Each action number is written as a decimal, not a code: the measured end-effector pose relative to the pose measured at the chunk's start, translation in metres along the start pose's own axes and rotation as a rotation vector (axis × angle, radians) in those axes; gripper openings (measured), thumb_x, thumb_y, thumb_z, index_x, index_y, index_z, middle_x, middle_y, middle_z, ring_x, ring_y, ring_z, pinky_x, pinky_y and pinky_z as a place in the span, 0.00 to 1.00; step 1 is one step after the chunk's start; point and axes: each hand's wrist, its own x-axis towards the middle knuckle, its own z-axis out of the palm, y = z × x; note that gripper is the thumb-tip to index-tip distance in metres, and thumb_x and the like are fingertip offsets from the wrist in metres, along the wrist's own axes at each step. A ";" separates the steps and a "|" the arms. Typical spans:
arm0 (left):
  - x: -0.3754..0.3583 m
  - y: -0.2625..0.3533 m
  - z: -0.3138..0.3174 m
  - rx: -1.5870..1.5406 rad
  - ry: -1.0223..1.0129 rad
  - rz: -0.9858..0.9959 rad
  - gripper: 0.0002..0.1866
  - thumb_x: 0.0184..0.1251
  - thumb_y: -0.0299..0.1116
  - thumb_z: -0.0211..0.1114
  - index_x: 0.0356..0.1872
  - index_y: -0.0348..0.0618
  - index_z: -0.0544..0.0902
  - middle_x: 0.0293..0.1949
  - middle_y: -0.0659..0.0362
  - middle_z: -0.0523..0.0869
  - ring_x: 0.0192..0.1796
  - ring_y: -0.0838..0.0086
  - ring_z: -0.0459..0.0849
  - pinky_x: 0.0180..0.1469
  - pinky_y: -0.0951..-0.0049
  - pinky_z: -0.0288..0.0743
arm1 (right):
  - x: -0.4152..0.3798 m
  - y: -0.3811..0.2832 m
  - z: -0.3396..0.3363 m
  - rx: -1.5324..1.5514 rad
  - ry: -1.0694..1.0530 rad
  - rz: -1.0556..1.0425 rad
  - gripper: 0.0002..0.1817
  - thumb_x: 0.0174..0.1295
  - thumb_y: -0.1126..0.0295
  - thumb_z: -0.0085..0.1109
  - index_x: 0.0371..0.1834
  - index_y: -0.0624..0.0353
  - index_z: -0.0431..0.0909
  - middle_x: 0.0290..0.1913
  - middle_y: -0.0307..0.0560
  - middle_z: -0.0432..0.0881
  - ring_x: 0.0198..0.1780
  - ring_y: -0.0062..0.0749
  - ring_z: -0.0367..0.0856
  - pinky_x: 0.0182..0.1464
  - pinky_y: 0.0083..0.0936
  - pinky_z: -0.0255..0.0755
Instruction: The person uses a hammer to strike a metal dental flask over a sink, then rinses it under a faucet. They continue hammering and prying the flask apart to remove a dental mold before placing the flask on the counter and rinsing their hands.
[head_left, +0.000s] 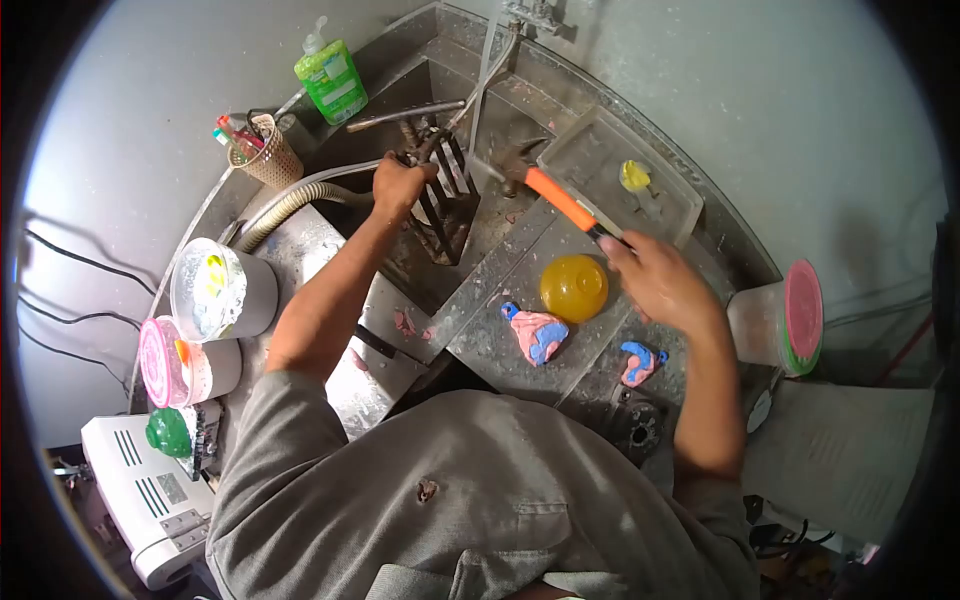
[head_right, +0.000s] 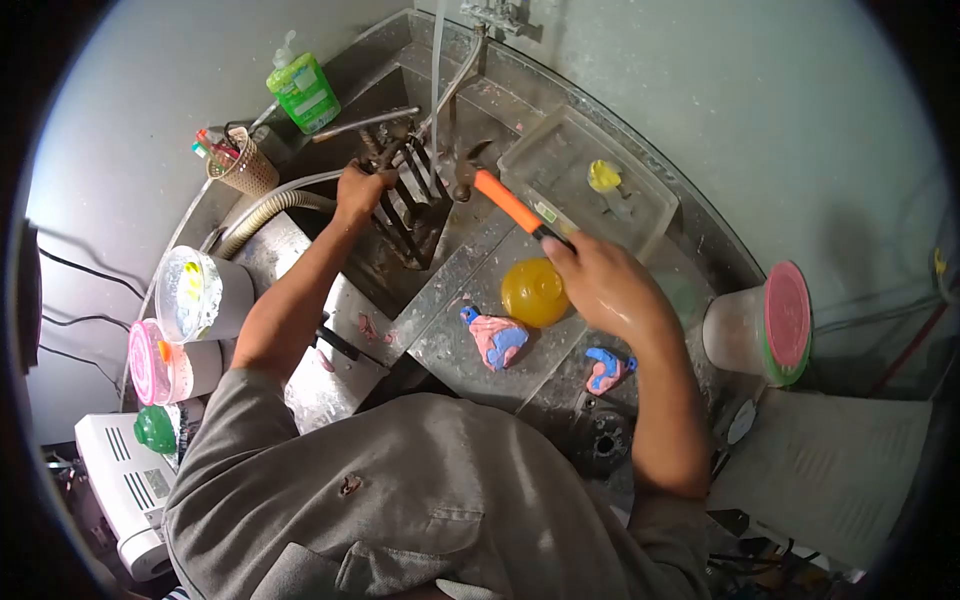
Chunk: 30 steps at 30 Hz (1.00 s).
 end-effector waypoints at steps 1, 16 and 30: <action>-0.004 0.003 -0.007 -0.068 0.042 0.020 0.29 0.37 0.41 0.73 0.40 0.30 0.78 0.35 0.46 0.86 0.39 0.61 0.86 0.45 0.68 0.76 | -0.021 0.001 -0.007 0.038 -0.007 0.050 0.26 0.71 0.49 0.45 0.35 0.65 0.74 0.26 0.57 0.79 0.21 0.49 0.80 0.35 0.42 0.75; -0.083 0.069 -0.053 -0.305 0.344 0.346 0.19 0.41 0.31 0.73 0.36 0.35 0.78 0.32 0.57 0.84 0.33 0.74 0.80 0.41 0.75 0.74 | -0.158 0.059 0.058 0.694 0.309 0.205 0.16 0.70 0.58 0.55 0.34 0.61 0.75 0.18 0.34 0.71 0.19 0.15 0.65 0.21 0.20 0.58; -0.134 0.076 -0.076 -0.529 0.293 0.411 0.18 0.44 0.22 0.71 0.37 0.36 0.75 0.31 0.63 0.79 0.32 0.81 0.78 0.40 0.82 0.72 | -0.241 0.055 0.059 0.925 0.168 0.459 0.13 0.71 0.60 0.53 0.33 0.56 0.69 0.18 0.33 0.66 0.15 0.12 0.62 0.14 0.14 0.56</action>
